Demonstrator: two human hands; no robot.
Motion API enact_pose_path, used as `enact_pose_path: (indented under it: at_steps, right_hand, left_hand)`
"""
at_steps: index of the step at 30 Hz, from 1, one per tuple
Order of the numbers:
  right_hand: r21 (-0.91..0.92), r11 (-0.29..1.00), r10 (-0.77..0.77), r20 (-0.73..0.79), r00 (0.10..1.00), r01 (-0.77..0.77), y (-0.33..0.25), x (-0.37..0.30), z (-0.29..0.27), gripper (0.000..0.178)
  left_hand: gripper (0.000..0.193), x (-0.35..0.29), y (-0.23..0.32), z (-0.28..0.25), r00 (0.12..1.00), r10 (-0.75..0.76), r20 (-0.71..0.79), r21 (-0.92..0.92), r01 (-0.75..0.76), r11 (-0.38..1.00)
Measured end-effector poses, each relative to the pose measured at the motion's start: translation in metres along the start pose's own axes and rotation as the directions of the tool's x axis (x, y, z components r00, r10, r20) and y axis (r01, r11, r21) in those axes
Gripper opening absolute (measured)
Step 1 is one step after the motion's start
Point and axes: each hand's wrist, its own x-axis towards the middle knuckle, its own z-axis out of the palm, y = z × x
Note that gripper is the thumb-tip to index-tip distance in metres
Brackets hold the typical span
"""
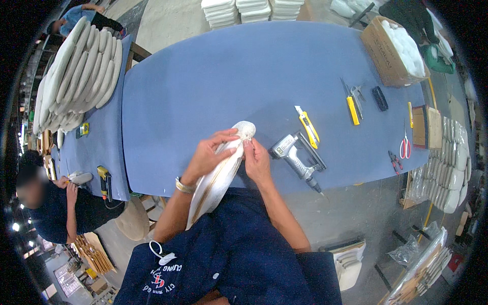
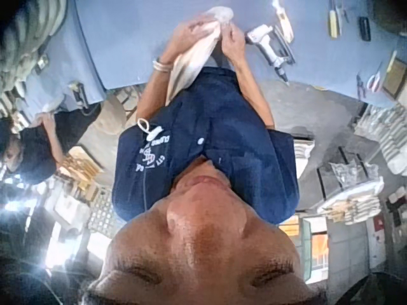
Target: The person assembles white cushion covers by inserting foam inserts, folding edges, and securing seams with a staple gun and utility knife. They repeatedly handle cushion covers and foam, trim excess material, and place finished cushions on a nearby stack.
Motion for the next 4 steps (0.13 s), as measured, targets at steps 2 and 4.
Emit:
enact_pose_path:
  at_steps: [2,4]
  right_hand:
    - [-0.001,1.000,-0.020,-0.001,1.000,0.020,0.002,0.002,0.004,0.035]
    - [0.003,1.000,-0.030,0.005,1.000,0.030,-0.002,0.007,0.011,0.035]
  left_hand:
    - [0.043,0.025,0.008,-0.006,0.999,-0.048,-0.009,0.017,0.048,0.999]
    - [0.057,0.044,0.004,-0.003,0.999,-0.039,0.011,0.116,0.037,0.993]
